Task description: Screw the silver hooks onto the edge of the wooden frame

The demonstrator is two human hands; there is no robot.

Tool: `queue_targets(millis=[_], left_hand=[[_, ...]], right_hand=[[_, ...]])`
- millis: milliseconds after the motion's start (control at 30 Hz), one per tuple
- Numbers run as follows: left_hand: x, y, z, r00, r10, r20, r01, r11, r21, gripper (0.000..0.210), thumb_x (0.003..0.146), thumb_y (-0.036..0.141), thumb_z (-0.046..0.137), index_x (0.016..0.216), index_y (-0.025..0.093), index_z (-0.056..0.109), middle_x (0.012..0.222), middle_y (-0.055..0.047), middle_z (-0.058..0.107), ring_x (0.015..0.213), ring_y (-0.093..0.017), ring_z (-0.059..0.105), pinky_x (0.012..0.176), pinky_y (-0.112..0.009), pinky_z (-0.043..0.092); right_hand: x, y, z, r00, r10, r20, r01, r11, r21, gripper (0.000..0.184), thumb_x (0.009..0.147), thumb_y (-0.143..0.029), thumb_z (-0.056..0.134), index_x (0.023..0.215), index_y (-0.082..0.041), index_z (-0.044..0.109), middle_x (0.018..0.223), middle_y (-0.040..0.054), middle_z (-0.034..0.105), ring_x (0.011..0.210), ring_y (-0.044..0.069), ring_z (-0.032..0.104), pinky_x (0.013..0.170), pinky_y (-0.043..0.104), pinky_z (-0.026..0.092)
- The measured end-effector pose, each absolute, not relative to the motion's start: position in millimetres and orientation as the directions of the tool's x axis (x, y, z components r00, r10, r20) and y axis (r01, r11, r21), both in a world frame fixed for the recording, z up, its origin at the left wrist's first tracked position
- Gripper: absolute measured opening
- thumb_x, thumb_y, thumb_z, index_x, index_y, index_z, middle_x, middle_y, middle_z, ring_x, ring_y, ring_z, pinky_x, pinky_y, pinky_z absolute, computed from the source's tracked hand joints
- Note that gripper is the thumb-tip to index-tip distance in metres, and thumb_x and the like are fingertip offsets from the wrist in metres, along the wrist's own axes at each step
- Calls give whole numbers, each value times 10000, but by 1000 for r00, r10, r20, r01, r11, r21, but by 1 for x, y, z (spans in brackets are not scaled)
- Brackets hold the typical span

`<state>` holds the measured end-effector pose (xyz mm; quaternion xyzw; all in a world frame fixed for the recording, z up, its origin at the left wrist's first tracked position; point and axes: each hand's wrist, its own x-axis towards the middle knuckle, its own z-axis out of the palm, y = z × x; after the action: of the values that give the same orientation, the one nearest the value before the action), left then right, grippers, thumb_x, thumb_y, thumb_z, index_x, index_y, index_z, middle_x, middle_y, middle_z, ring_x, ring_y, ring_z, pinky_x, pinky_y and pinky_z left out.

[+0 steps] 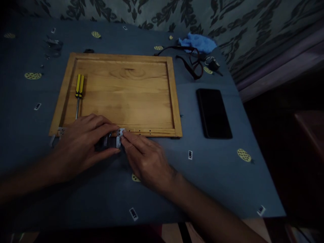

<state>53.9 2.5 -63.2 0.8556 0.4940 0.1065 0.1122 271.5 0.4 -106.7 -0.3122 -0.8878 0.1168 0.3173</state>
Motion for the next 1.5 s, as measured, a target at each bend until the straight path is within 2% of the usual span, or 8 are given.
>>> queue_targets(millis=[200, 367, 500, 667, 933, 1133, 1333, 1500], left_hand=[[54, 3, -64, 498, 862, 94, 810, -501, 303, 314, 933, 396, 662, 1132, 153, 658, 1067, -90, 681, 1005, -305, 615, 852, -485, 483], [53, 3, -66, 495, 862, 110, 805, -503, 315, 321, 922, 399, 679, 1133, 158, 651, 1056, -90, 674, 994, -307, 619, 838, -478, 486], [51, 3, -66, 463, 879, 115, 802, -471, 367, 381, 898, 382, 718, 1185, 152, 618, 1059, -89, 664, 999, -293, 618, 861, -460, 497], [50, 3, -67, 449, 889, 92, 795, -444, 413, 333, 897, 399, 722, 1107, 160, 622, 1038, -79, 647, 983, -279, 608, 852, -441, 500], [51, 4, -67, 476, 871, 121, 794, -485, 365, 320, 894, 389, 726, 1088, 151, 634, 1026, -86, 657, 962, -284, 609, 847, -450, 506], [52, 4, -65, 487, 865, 119, 790, -495, 361, 323, 902, 369, 711, 1099, 121, 649, 1023, -102, 660, 961, -306, 616, 838, -480, 520], [53, 3, -67, 481, 871, 94, 809, -483, 335, 421, 889, 413, 724, 1187, 125, 648, 1065, -119, 645, 996, -333, 602, 859, -515, 515], [53, 2, -68, 484, 870, 95, 809, -487, 329, 391, 927, 435, 666, 1188, 143, 662, 1062, -114, 643, 991, -323, 597, 865, -513, 504]], right_hand=[[272, -1, -107, -609, 638, 471, 471, 769, -432, 386, 964, -72, 575, 1335, -127, 666, 1311, 158, 725, 1148, 255, 730, 972, 418, 653], [272, -2, -106, -617, 629, 473, 482, 777, -404, 340, 966, -65, 563, 1280, -95, 688, 1290, 173, 733, 1129, 259, 736, 966, 408, 655], [272, -1, -106, -607, 623, 493, 483, 782, -394, 334, 968, -70, 563, 1278, -95, 685, 1285, 168, 735, 1108, 254, 742, 953, 398, 658], [273, -1, -107, -615, 633, 471, 475, 774, -419, 376, 968, -75, 558, 1326, -111, 669, 1307, 165, 725, 1123, 262, 734, 948, 430, 661], [272, -1, -107, -608, 617, 500, 487, 787, -379, 292, 978, -87, 556, 1237, -86, 692, 1255, 169, 746, 1114, 251, 740, 954, 397, 657], [271, -1, -105, -621, 620, 480, 517, 784, -344, 286, 996, -103, 528, 1226, -140, 694, 1270, 124, 745, 1083, 234, 749, 918, 387, 669], [272, -1, -106, -625, 595, 505, 499, 802, -327, 247, 988, -103, 537, 1175, -98, 697, 1253, 166, 743, 1038, 253, 752, 872, 403, 673], [271, -2, -107, -631, 611, 479, 512, 791, -335, 258, 1006, -120, 527, 1202, -124, 694, 1283, 149, 733, 1078, 243, 740, 904, 401, 661]])
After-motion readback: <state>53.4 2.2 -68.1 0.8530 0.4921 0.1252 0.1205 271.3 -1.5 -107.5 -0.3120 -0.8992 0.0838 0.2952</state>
